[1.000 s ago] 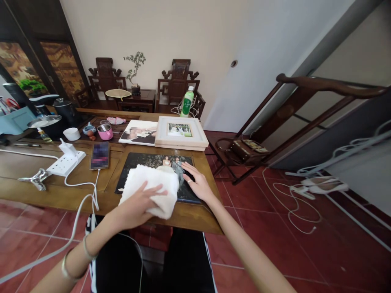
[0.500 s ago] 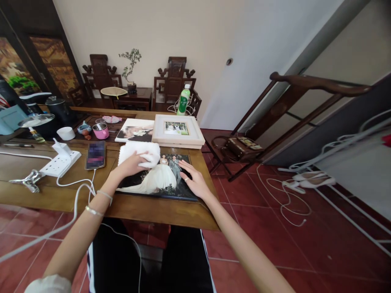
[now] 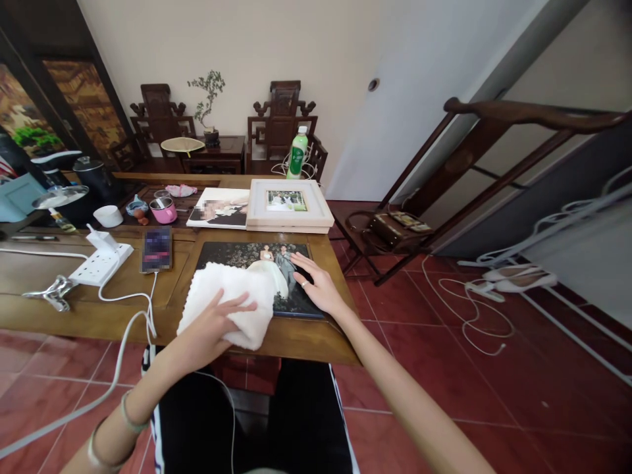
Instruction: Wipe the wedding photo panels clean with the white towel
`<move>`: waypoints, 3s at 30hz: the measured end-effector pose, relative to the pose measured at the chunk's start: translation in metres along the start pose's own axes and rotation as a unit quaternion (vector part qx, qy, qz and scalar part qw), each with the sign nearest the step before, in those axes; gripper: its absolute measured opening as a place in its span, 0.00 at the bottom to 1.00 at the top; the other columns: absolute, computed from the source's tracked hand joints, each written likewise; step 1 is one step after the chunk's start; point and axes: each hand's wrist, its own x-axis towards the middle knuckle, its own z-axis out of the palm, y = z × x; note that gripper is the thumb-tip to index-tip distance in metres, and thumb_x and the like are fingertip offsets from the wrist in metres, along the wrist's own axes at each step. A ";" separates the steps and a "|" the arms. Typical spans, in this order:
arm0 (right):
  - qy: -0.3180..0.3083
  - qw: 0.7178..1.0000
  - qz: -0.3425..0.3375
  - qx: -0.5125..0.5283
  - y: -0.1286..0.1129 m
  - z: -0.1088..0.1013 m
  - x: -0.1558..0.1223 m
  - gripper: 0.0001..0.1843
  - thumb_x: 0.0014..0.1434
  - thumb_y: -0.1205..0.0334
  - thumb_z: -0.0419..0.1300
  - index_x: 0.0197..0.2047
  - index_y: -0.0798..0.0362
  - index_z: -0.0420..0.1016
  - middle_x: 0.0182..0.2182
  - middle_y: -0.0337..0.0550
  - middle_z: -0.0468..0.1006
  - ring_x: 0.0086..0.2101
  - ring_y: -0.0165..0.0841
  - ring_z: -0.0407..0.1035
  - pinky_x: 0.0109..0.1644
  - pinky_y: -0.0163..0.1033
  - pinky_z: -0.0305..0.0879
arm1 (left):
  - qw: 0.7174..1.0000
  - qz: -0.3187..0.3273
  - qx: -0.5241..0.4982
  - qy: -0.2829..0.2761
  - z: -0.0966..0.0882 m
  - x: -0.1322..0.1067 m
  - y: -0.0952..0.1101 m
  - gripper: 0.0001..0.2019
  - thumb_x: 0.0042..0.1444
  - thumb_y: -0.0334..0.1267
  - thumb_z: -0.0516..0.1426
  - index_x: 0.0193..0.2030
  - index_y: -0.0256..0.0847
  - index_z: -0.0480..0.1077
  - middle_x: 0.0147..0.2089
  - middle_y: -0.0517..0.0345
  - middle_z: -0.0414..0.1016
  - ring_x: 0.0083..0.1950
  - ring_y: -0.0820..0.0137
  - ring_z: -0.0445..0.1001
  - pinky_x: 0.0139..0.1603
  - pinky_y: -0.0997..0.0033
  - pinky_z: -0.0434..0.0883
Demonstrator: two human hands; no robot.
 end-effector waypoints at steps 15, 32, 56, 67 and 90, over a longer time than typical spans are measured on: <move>-0.005 1.000 -0.002 -0.019 0.000 -0.002 -0.001 0.21 0.62 0.58 0.55 0.57 0.50 0.72 0.60 0.48 0.70 0.62 0.42 0.60 0.67 0.56 0.52 | 0.992 -0.095 0.048 0.066 -0.032 0.095 -0.087 0.15 0.60 0.30 0.50 0.49 0.40 0.74 0.59 0.50 0.72 0.70 0.59 0.56 0.69 0.44 0.46; 0.001 1.000 -0.007 -0.015 0.000 0.000 -0.001 0.21 0.61 0.59 0.55 0.57 0.47 0.72 0.59 0.44 0.71 0.62 0.39 0.60 0.67 0.55 0.54 | 0.998 -0.034 0.025 -0.050 -0.008 -0.001 0.006 0.26 0.56 0.19 0.48 0.56 0.47 0.69 0.70 0.59 0.56 0.73 0.67 0.46 0.72 0.49 0.42; 0.005 1.000 0.004 0.012 -0.001 -0.001 0.000 0.22 0.60 0.62 0.56 0.57 0.44 0.72 0.59 0.41 0.70 0.62 0.40 0.59 0.68 0.56 0.51 | 0.990 -0.102 0.091 0.026 -0.026 -0.017 -0.059 0.15 0.57 0.29 0.47 0.39 0.40 0.75 0.68 0.56 0.59 0.73 0.61 0.46 0.71 0.50 0.48; 0.013 1.000 0.007 -0.008 -0.001 0.001 0.000 0.21 0.60 0.61 0.55 0.57 0.47 0.73 0.59 0.44 0.70 0.62 0.41 0.60 0.68 0.55 0.52 | 0.995 -0.092 0.042 0.009 -0.022 -0.005 -0.038 0.14 0.65 0.34 0.47 0.46 0.41 0.74 0.63 0.56 0.68 0.71 0.62 0.54 0.71 0.55 0.50; 0.005 1.000 0.000 -0.004 -0.001 -0.002 0.001 0.21 0.60 0.61 0.56 0.56 0.47 0.74 0.59 0.45 0.71 0.62 0.41 0.61 0.68 0.56 0.53 | 0.998 -0.028 0.025 -0.043 -0.007 0.020 0.019 0.14 0.64 0.28 0.50 0.52 0.44 0.71 0.65 0.57 0.65 0.70 0.62 0.56 0.70 0.51 0.51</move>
